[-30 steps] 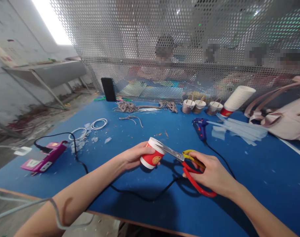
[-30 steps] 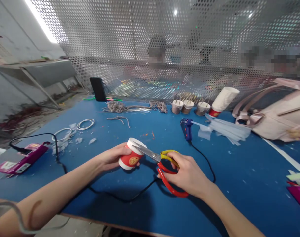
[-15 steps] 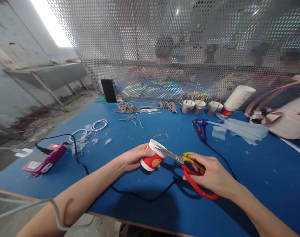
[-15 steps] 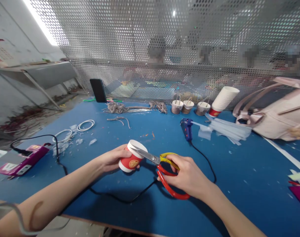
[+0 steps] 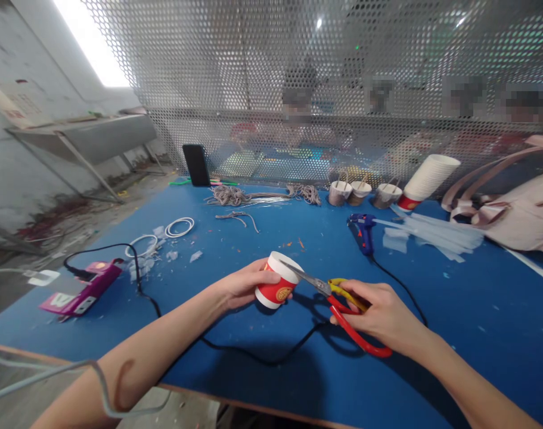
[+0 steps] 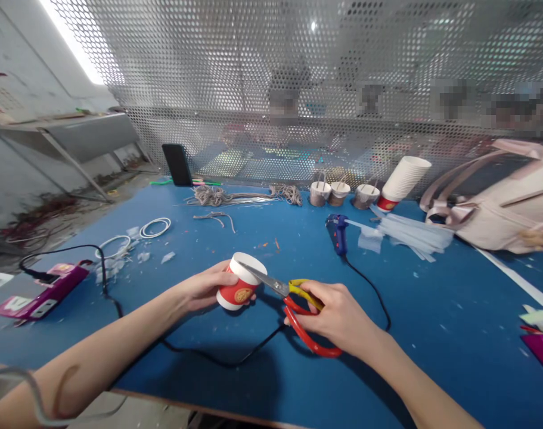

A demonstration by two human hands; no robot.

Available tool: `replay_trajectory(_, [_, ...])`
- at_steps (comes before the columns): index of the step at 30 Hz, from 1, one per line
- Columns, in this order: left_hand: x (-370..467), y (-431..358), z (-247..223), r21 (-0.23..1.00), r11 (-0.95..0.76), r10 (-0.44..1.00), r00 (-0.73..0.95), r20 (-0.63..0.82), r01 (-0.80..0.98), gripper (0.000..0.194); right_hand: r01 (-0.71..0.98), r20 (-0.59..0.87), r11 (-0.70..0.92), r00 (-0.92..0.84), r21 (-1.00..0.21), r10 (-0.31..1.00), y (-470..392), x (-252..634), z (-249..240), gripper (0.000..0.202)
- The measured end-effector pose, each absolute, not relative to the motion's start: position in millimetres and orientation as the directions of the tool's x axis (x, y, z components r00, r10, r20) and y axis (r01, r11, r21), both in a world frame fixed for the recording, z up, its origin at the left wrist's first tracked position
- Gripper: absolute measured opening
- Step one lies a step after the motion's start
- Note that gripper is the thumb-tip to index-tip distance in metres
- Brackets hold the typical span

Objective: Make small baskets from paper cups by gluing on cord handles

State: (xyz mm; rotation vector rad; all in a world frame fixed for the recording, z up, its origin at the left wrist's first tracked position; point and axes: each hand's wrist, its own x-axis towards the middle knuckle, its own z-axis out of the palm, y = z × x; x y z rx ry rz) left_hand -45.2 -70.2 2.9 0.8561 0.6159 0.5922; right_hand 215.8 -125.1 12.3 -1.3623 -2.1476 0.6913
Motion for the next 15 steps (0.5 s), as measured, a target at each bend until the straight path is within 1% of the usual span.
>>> replay_trajectory(5, [-47,-69,5,0.864,0.449,0.741,0.636,-0.217,-0.228,0.057,0.617,0.092,0.217,-0.227,-0.756,0.969,-117,219,10,0.032])
replay_trajectory(7, [-48,-67,6,0.891,0.398,0.761,0.621,-0.188,-0.219,0.06,0.634,0.095,0.185,-0.174,-0.751,0.98,-113,220,9,0.035])
replay_trajectory(8, [-48,-67,7,0.906,0.367,0.774,0.609,-0.172,-0.211,0.062,0.674,0.103,0.181,-0.155,-0.716,0.983,-111,221,8,0.037])
replay_trajectory(9, [-48,-66,8,0.92,0.335,0.788,0.596,-0.156,-0.201,0.064,0.737,0.116,0.18,-0.137,-0.651,0.984,-109,222,7,0.038])
replay_trajectory(11, [-49,-65,11,0.942,0.284,0.807,0.575,-0.133,-0.18,0.071,0.877,0.145,0.16,-0.104,-0.454,0.984,-106,224,6,0.038])
replay_trajectory(12, [-49,-65,13,0.949,0.267,0.811,0.571,-0.127,-0.168,0.075,0.92,0.155,0.149,-0.098,-0.363,0.983,-105,225,6,0.037])
replay_trajectory(13, [-49,-66,14,0.954,0.255,0.813,0.569,-0.124,-0.157,0.078,0.941,0.154,0.139,-0.095,-0.31,0.983,-104,226,6,0.035])
replay_trajectory(14, [-48,-66,16,0.958,0.246,0.814,0.568,-0.121,-0.148,0.08,0.945,0.144,0.127,-0.086,-0.301,0.986,-104,226,5,0.035])
replay_trajectory(15, [-48,-67,17,0.961,0.238,0.815,0.567,-0.119,-0.14,0.081,0.938,0.124,0.112,-0.075,-0.327,0.989,-104,227,5,0.035])
